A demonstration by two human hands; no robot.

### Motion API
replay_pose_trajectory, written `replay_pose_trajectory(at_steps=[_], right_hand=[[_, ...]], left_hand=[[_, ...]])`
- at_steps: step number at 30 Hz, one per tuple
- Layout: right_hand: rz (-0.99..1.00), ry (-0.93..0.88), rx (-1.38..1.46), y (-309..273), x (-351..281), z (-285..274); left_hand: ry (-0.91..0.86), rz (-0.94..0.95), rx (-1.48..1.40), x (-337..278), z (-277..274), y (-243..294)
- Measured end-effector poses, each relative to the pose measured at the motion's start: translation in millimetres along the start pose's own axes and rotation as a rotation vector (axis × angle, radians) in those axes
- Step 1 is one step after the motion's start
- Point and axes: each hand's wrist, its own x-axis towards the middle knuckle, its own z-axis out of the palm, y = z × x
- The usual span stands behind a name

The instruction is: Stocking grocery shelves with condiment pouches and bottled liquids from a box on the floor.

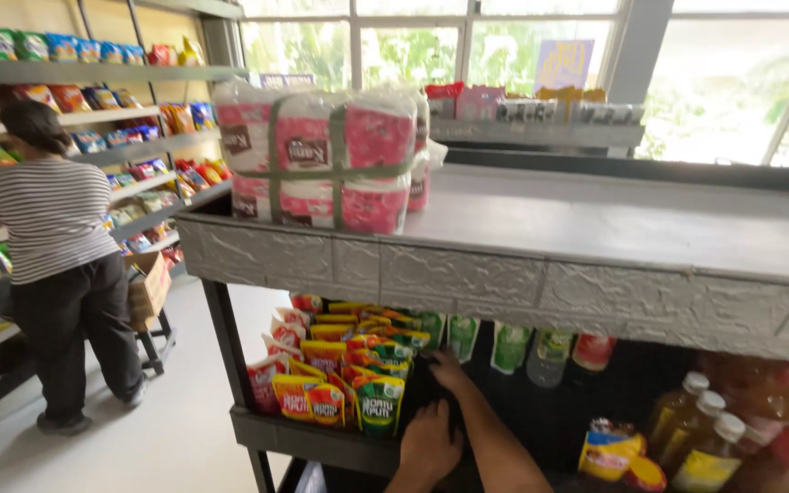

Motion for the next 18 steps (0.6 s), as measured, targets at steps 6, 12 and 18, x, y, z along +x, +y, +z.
replay_pose_trajectory(at_steps=[6, 12, 18], right_hand=[[-0.016, 0.142, -0.028, 34, 35, 23], [0.023, 0.01, -0.037, 2, 7, 17], [0.04, -0.176, -0.256, -61, -51, -26]], left_hand=[[-0.079, -0.019, 0.008, 14, 13, -9], [-0.094, 0.002, 0.043, 10, 9, -6], [0.007, 0.018, 0.077, 11, 26, -15]])
